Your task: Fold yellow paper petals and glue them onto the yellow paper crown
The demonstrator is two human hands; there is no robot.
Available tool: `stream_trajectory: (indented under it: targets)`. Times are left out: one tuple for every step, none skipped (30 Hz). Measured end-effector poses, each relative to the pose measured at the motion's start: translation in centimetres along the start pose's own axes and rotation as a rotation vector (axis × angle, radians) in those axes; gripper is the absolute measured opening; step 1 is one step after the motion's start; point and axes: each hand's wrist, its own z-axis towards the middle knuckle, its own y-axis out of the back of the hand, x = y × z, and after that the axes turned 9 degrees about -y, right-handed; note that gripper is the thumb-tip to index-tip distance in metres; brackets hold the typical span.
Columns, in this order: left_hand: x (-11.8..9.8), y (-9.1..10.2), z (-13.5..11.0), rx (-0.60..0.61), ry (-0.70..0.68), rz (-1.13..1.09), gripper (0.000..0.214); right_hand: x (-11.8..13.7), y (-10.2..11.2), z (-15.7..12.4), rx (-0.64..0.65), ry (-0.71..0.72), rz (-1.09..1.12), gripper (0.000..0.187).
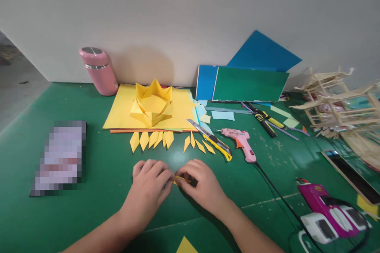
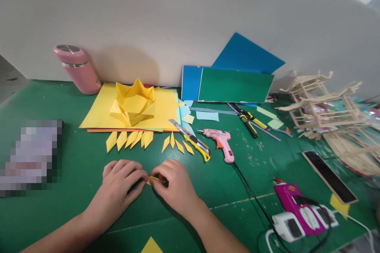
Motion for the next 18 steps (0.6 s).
stream_trajectory:
  targets:
    - [0.0,0.1,0.0,0.007,-0.026,-0.003,0.015,0.0,0.0,0.0,0.000,0.002,-0.003,0.009]
    - [0.1,0.1,-0.1,0.007,-0.050,-0.010,0.017,0.0,0.0,0.0,0.000,0.003,-0.007,0.009]
    - [0.1,0.2,-0.1,0.002,-0.069,-0.018,0.018,0.0,0.0,0.0,0.001,0.003,-0.011,0.008]
    - [0.2,0.2,-0.1,-0.008,-0.083,-0.025,0.020,0.1,0.0,0.0,0.000,0.003,-0.015,0.009]
    - [0.2,0.3,-0.2,-0.023,-0.093,-0.025,0.020,0.1,0.0,0.0,0.001,0.002,-0.017,0.009]
    - [0.2,0.4,-0.2,-0.040,-0.100,-0.020,0.020,0.1,0.0,0.1,0.000,-0.001,-0.017,0.009]
    - [0.1,0.5,-0.2,-0.051,-0.108,-0.008,0.020,0.2,0.0,0.1,-0.002,-0.006,-0.016,0.009]
    - [0.0,0.5,-0.2,-0.051,-0.118,0.006,0.020,0.2,-0.1,0.2,-0.006,-0.013,-0.015,0.009]
    - [-0.2,0.5,-0.3,-0.045,-0.129,0.025,0.019,0.2,-0.2,0.2,-0.011,-0.019,-0.016,0.009]
    - [-0.4,0.4,-0.4,-0.039,-0.143,0.053,0.018,0.2,-0.2,0.3,-0.015,-0.023,-0.021,0.010]
    - [-0.7,0.3,-0.5,-0.027,-0.160,0.090,0.017,0.2,-0.3,0.4,-0.019,-0.025,-0.029,0.010]
    - [-1.0,0.2,-0.7,-0.024,-0.168,0.139,0.017,0.2,-0.4,0.5,-0.021,-0.024,-0.039,0.012]
    - [-1.4,-0.1,-0.9,-0.037,-0.183,0.204,0.017,0.2,-0.5,0.5,-0.020,-0.019,-0.052,0.013]
    - [-1.7,-0.3,-1.2,-0.031,-0.195,0.272,0.018,0.2,-0.5,0.5,-0.018,-0.012,-0.063,0.014]
    - [-2.1,-0.5,-1.4,-0.056,-0.198,0.331,0.019,0.2,-0.6,0.5,-0.018,-0.004,-0.070,0.015]
    - [-2.3,-0.8,-1.6,-0.058,-0.207,0.371,0.021,0.1,-0.6,0.5,-0.018,0.003,-0.073,0.016]
    - [-2.5,-1.0,-1.8,-0.051,-0.198,0.391,0.023,0.1,-0.5,0.4,-0.021,0.009,-0.072,0.017]
    - [-2.7,-1.1,-1.9,-0.052,-0.180,0.399,0.023,0.1,-0.4,0.4,-0.026,0.013,-0.067,0.018]
